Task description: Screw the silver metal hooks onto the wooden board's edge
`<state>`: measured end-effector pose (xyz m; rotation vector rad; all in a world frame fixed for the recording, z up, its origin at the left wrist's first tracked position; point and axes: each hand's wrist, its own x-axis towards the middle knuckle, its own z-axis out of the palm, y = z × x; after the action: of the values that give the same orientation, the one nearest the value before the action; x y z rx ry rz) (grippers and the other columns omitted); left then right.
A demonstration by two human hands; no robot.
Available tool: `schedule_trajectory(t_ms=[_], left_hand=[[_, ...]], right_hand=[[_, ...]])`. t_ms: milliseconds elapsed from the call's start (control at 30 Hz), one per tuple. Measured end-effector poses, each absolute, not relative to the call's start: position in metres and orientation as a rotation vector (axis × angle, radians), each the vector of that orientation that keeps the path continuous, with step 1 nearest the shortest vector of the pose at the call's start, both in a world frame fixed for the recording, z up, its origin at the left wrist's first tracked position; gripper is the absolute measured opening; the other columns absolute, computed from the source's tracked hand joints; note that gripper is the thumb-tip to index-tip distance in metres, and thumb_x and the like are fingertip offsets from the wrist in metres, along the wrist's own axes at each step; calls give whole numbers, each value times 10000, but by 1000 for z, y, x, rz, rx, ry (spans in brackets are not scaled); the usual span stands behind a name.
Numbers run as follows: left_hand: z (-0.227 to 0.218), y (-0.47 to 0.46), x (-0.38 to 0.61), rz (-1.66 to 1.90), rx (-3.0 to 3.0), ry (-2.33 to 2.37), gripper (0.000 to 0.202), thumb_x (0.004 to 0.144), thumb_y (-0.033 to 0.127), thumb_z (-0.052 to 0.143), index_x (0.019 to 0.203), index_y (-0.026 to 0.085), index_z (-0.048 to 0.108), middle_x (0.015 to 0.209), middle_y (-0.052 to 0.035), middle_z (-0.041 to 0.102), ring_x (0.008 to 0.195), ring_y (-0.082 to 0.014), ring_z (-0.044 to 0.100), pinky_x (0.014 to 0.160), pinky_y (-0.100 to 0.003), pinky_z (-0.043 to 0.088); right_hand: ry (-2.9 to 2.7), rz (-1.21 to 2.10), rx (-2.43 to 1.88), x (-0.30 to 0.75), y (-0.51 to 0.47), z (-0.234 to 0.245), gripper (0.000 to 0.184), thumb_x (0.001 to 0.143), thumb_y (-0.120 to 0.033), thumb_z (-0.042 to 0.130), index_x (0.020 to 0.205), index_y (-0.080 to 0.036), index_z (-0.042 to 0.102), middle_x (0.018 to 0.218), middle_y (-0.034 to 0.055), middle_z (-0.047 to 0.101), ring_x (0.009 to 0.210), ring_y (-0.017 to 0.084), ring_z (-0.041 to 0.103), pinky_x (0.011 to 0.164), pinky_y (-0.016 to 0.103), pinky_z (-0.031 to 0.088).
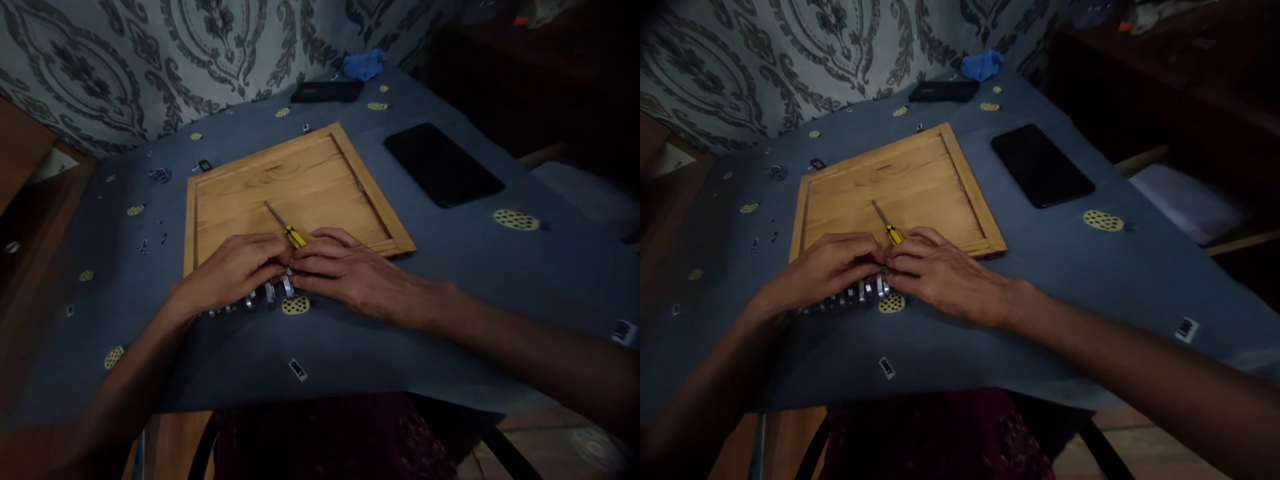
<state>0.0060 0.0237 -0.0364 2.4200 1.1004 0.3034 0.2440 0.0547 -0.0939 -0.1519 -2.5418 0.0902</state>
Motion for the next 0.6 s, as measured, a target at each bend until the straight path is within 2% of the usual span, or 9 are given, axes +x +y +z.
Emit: schedule_trajectory(t_ms=[200,367,600], left_hand=[[-35,23,6,228,2483,1138,130,1043,253,531,954,177,587,915,-25,668,861,-179,644,753,-276,456],[-36,22,5,241,2505,1131,149,1048,271,520,942,180,572,895,-21,650,832,-176,627,733,-278,451],[-33,22,5,253,2429,1125,125,1049,259,522,1017,177,611,979,-35,698,918,-178,665,787,-274,478]], right_hand=[[-2589,160,-168,244,55,-96,374,1103,-212,335,1245,-188,680,1207,75,755,1249,226,619,1127,472,454],[-2582,186,-173,244,55,-97,367,1100,-201,341,1223,-185,685,1173,76,757,1223,220,627,1125,475,450],[-2598,190,-165,244,55,-95,314,1072,-165,416,1236,-175,683,1176,90,756,1229,225,628,1107,486,463]])
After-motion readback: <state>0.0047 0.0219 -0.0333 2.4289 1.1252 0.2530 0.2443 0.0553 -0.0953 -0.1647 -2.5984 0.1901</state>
